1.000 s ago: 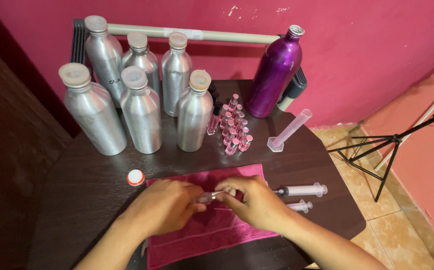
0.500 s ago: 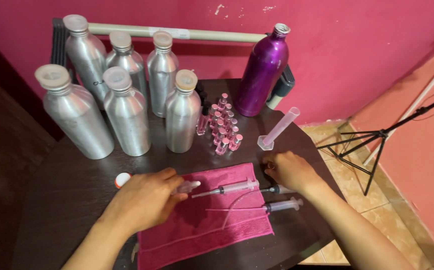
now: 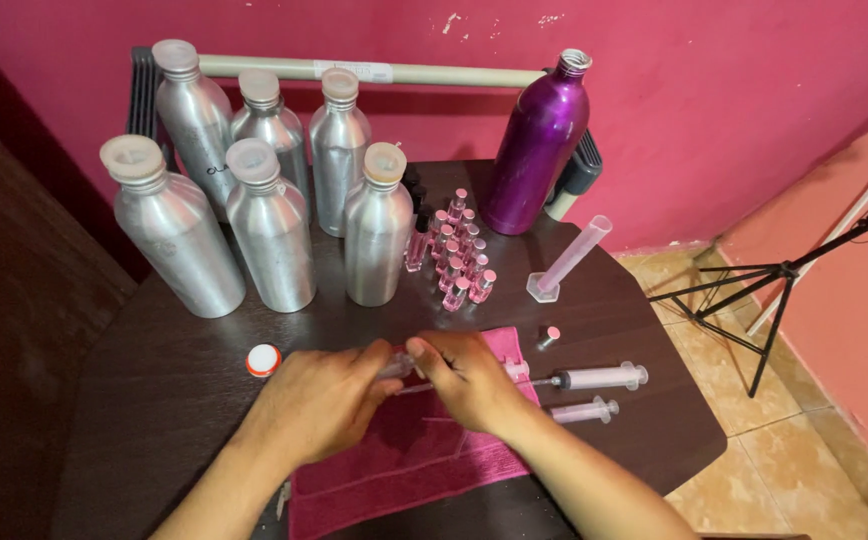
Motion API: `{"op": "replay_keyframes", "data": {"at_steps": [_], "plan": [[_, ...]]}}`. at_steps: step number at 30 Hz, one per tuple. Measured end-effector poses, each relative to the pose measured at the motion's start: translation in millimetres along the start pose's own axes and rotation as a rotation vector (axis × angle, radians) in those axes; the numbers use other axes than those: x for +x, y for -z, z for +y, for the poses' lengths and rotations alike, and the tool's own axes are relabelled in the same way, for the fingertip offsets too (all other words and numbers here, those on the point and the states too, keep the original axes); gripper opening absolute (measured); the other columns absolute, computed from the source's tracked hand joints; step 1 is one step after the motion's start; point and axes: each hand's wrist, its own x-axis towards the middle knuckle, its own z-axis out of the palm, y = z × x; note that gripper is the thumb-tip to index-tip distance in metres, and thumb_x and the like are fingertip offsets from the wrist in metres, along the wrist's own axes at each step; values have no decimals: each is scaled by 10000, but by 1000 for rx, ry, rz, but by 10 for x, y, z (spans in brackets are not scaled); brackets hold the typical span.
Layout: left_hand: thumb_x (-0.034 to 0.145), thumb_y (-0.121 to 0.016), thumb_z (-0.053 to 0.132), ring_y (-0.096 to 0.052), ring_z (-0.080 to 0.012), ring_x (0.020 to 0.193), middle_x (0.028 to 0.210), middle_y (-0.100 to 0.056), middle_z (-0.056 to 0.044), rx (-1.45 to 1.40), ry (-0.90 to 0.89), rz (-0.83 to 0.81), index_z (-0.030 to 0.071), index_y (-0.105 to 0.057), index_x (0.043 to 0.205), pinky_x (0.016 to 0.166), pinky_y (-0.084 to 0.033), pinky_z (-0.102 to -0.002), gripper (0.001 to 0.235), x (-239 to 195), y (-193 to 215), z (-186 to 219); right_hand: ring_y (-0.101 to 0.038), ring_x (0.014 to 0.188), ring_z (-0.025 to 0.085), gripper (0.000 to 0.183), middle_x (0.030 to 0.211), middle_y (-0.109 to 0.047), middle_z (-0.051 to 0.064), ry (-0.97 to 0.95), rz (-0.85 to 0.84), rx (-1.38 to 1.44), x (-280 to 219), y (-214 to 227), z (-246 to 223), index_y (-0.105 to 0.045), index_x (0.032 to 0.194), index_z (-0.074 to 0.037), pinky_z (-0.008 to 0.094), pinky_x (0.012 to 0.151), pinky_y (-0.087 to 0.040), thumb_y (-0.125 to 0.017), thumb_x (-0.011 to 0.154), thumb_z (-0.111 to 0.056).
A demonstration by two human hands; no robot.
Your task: The person decants liquid into a small bottle using a syringe, attaches a spray nozzle, and then uses a larger syringe with a tube to draw liquid from a large container and transfer it into a graduated cylinder.
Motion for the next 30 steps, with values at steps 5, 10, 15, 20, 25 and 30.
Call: {"op": "replay_keyframes", "data": {"at_steps": [5, 10, 15, 20, 25, 30], "plan": [[989, -562, 425, -685, -482, 723, 855, -747, -98, -22, 63, -39, 186, -510, 1074, 514, -465, -620, 259, -23, 58, -21, -405, 617, 112, 479, 642, -399, -38, 61, 109, 85, 53, -110, -79, -410, 702, -135, 359, 574, -316, -392, 1084, -423], [993, -489, 433, -687, -479, 758, 853, -762, -91, -75, 86, -31, 186, -521, 1111, 548, -442, -628, 275, 6, 2, -45, -360, 642, 86, 450, 677, -370, -57, 37, 149, 322, 39, -166, -41, -406, 721, -155, 334, 575, -305, -412, 1097, -402], [1044, -303, 464, -673, -279, 560, 591, -650, 22, -552, 61, 25, 174, -545, 767, 630, -450, -401, 468, 41, -18, -95, -326, 612, 77, 467, 659, -352, -55, -93, 66, 521, 79, -211, 84, -407, 710, -175, 299, 574, -283, -393, 1092, -443], [1042, -328, 457, -667, -335, 619, 626, -677, -10, -423, 82, -39, 181, -538, 838, 610, -427, -461, 402, 38, -38, -141, -360, 619, 100, 485, 647, -364, -46, -48, 75, 280, 80, -126, -9, -393, 695, -155, 346, 587, -292, -388, 1090, -438], [1036, -380, 429, -684, -451, 739, 815, -753, -75, -73, 126, -49, 188, -547, 1045, 561, -459, -597, 293, 17, 41, -138, -500, 577, 250, 427, 631, -494, 53, -8, 31, -113, 79, -106, -101, -451, 747, -119, 431, 578, -341, -442, 1063, -406], [1030, -382, 492, -711, -395, 715, 778, -746, -7, 142, 224, -89, 232, -532, 1047, 532, -492, -582, 300, 12, 21, -81, -584, 616, 273, 428, 689, -570, 32, 43, 154, -306, 66, -179, -29, -522, 758, -136, 443, 553, -398, -463, 1052, -441]]}}
